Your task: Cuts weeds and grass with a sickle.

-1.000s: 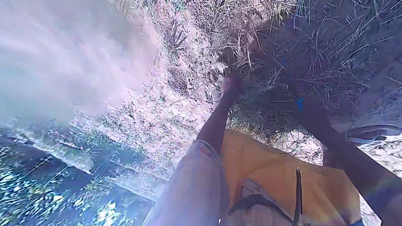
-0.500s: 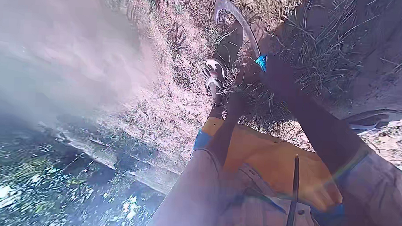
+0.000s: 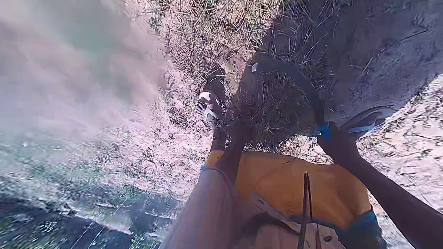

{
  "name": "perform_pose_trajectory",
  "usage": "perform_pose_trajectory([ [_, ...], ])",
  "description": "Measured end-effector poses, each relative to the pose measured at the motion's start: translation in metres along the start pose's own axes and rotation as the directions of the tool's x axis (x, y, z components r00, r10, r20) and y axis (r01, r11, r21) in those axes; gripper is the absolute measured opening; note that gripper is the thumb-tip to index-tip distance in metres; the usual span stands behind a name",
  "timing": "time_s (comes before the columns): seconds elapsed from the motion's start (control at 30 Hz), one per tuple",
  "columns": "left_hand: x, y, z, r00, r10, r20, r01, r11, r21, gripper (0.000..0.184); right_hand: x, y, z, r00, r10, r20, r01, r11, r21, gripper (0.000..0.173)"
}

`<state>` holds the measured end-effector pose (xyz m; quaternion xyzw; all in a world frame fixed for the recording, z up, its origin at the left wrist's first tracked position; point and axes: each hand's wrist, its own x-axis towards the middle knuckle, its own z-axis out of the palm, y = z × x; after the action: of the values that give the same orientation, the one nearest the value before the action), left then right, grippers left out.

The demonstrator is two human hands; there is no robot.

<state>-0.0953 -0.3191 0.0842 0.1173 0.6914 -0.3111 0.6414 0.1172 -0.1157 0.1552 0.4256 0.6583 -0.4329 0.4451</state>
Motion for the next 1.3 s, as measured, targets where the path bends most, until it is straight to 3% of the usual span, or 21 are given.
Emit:
perform_pose_trajectory([
  [0.13,-0.035,0.041,-0.076,0.987,0.031,-0.157,-0.016,0.995,0.101,0.047,0.025,0.011,-0.039,0.957,0.039,-0.288,0.019,0.98,0.198,0.042],
  [0.23,-0.049,0.086,-0.122,0.896,0.213,-0.388,-0.221,0.975,0.027,0.061,0.06,0.01,-0.073,0.945,0.012,-0.325,0.062,0.974,0.216,0.045],
  [0.33,-0.006,0.143,-0.121,0.845,0.287,-0.451,-0.39,0.908,-0.154,0.094,0.087,-0.002,-0.093,0.941,-0.07,-0.332,0.127,0.98,0.155,0.054],
  [0.37,0.007,0.161,-0.112,0.85,0.297,-0.435,-0.412,0.889,-0.198,0.098,0.094,-0.007,-0.096,0.946,-0.085,-0.312,0.131,0.983,0.128,0.06],
  [0.4,0.014,0.177,-0.1,0.862,0.307,-0.403,-0.41,0.89,-0.198,0.097,0.099,-0.013,-0.099,0.961,-0.082,-0.264,0.11,0.989,0.094,0.066],
  [0.47,0.018,0.196,-0.078,0.88,0.333,-0.339,-0.372,0.926,-0.055,0.079,0.108,-0.01,-0.097,0.98,-0.07,-0.184,0.069,0.998,-0.011,0.067],
  [0.57,0.018,0.165,-0.048,0.865,0.373,-0.336,-0.373,0.925,0.068,0.065,0.092,0.056,-0.053,0.996,0.049,-0.08,-0.058,0.992,-0.108,0.046],
  [0.67,-0.007,0.082,-0.009,0.881,0.4,-0.252,-0.379,0.916,0.128,0.062,0.026,0.141,0.0,0.978,0.206,-0.042,-0.209,0.972,-0.11,0.038],
  [0.77,-0.026,0.008,0.06,0.94,0.33,-0.091,-0.307,0.93,0.201,0.064,-0.05,0.182,0.028,0.961,0.276,0.018,-0.274,0.959,-0.071,0.035],
  [0.83,-0.027,-0.005,0.076,0.955,0.291,0.058,-0.296,0.927,0.23,0.069,-0.065,0.175,0.029,0.969,0.242,-0.053,-0.243,0.97,-0.009,0.036],
  [0.9,-0.038,0.002,0.065,0.931,0.363,0.035,-0.362,0.907,0.215,0.064,-0.054,0.152,0.024,0.977,0.169,-0.133,-0.164,0.985,0.047,0.04],
  [0.97,-0.041,0.018,0.033,0.851,0.446,-0.278,-0.413,0.895,0.172,0.058,-0.02,0.112,0.007,0.98,0.131,-0.15,-0.121,0.99,0.075,0.043],
  [1.03,-0.028,0.022,-0.006,0.772,0.346,-0.533,-0.355,0.93,0.09,0.068,0.012,0.076,-0.001,0.985,0.143,-0.092,-0.138,0.988,0.063,0.042],
  [1.07,-0.02,0.016,-0.021,0.792,0.245,-0.559,-0.306,0.952,-0.017,0.075,0.021,0.067,0.006,0.986,0.158,-0.061,-0.155,0.987,0.051,0.041],
  [1.13,-0.013,0.0,-0.034,0.918,0.044,-0.395,-0.096,0.989,-0.112,0.071,0.023,0.066,0.028,0.985,0.171,-0.021,-0.171,0.985,0.017,0.045],
  [1.17,-0.01,-0.012,-0.022,0.941,0.055,-0.333,-0.091,0.991,-0.093,0.06,0.012,0.069,0.037,0.986,0.166,-0.005,-0.166,0.986,0.002,0.047],
  [1.2,-0.006,-0.026,-0.001,0.944,0.14,-0.3,-0.175,0.98,-0.093,0.05,-0.005,0.072,0.04,0.983,0.182,0.022,-0.182,0.983,-0.005,0.049],
  [1.23,-0.011,-0.029,0.01,0.96,0.214,-0.181,-0.239,0.963,-0.126,0.048,-0.024,0.078,0.04,0.981,0.193,0.025,-0.193,0.981,-0.008,0.05],
  [1.27,-0.024,-0.025,0.016,0.962,0.259,-0.086,-0.271,0.944,-0.188,0.054,-0.043,0.084,0.036,0.978,0.207,0.014,-0.206,0.978,-0.012,0.052],
  [1.3,-0.038,-0.021,0.027,0.95,0.297,-0.094,-0.312,0.908,-0.279,0.057,-0.063,0.093,0.03,0.978,0.207,-0.027,-0.208,0.978,-0.017,0.051],
])
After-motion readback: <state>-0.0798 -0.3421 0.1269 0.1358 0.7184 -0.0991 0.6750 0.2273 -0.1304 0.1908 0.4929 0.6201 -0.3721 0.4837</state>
